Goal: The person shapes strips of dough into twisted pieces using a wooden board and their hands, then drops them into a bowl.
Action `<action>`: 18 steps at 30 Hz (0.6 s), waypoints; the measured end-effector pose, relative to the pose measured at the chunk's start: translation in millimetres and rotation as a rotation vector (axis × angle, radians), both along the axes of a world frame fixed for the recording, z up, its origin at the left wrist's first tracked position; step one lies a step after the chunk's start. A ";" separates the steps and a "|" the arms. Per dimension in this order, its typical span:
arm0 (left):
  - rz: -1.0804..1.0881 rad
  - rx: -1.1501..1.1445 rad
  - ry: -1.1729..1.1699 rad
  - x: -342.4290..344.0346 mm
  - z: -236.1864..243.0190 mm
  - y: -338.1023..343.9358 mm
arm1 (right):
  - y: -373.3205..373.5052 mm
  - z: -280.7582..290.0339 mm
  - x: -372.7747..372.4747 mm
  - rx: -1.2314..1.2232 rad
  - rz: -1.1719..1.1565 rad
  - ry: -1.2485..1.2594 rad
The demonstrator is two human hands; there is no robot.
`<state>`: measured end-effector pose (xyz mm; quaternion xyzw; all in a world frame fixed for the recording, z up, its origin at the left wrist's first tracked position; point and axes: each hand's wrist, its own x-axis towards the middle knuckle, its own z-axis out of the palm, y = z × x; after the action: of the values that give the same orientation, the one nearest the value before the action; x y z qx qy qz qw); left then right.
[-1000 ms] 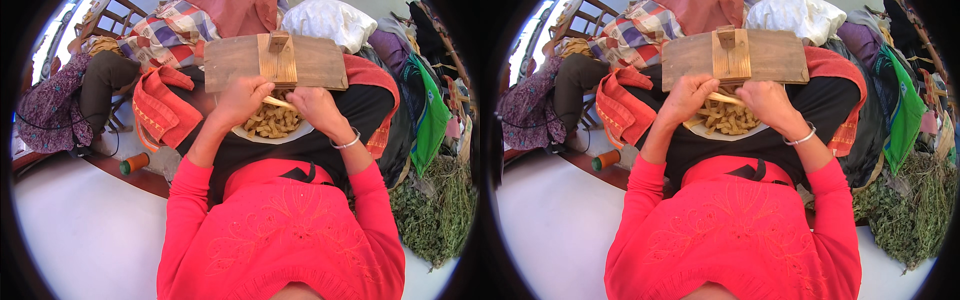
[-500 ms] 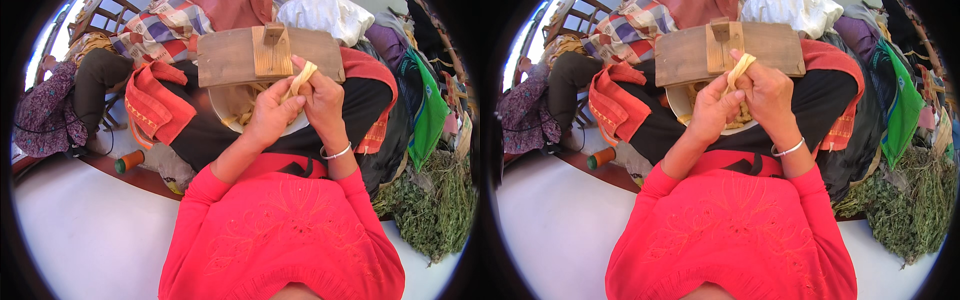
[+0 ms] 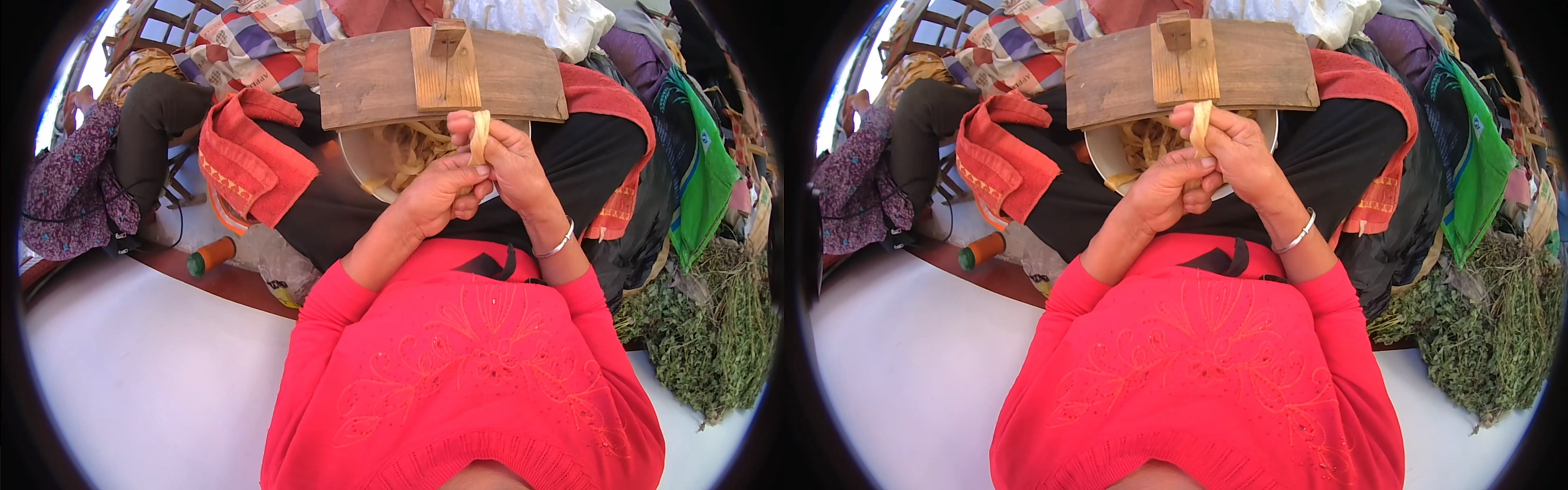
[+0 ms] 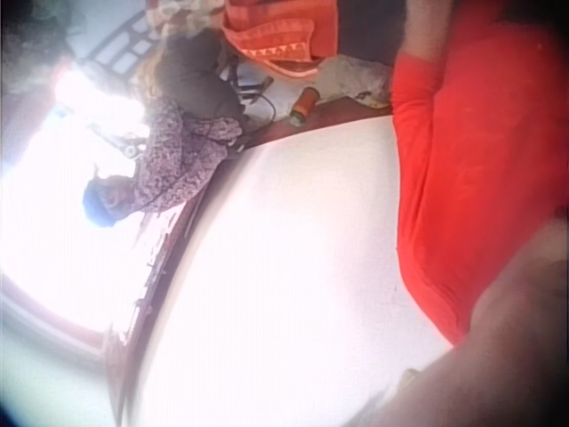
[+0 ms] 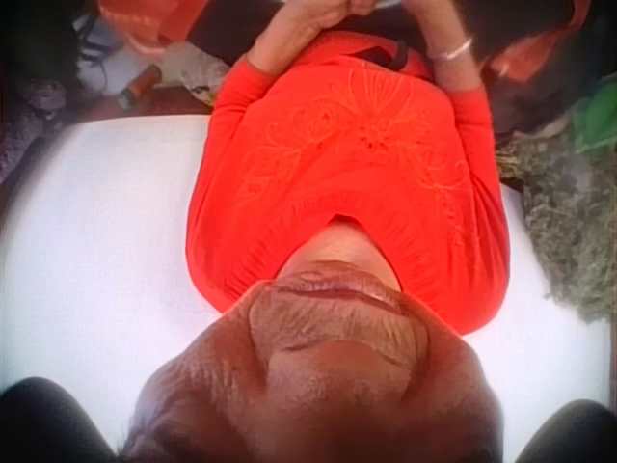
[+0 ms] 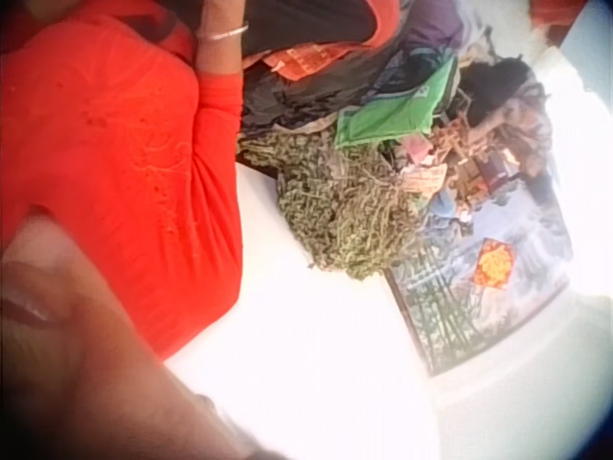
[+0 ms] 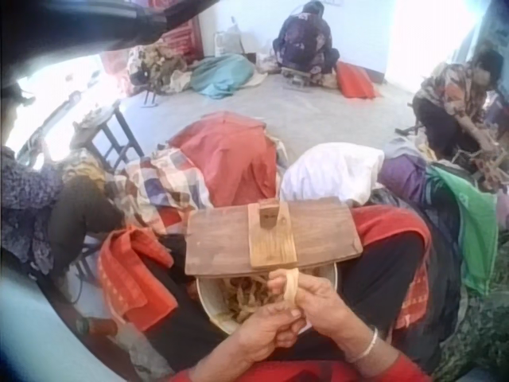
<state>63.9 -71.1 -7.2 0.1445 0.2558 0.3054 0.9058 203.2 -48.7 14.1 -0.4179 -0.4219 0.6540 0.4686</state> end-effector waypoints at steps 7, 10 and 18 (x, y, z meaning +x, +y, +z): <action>0.049 0.172 0.242 7.6 -1.6 -3.0 | -17.8 -23.7 6.8 -0.135 -0.091 0.003; 0.085 0.224 0.215 8.8 -7.2 -1.5 | -14.1 -22.3 5.4 0.080 -0.102 -0.165; 0.122 0.087 0.147 6.5 -12.2 -0.3 | -3.9 -14.2 2.1 0.243 -0.102 -0.305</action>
<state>70.5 -71.4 -19.5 0.1899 0.3165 0.3593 0.8571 205.3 -52.7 -0.1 -0.4734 -0.5422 0.5026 0.4789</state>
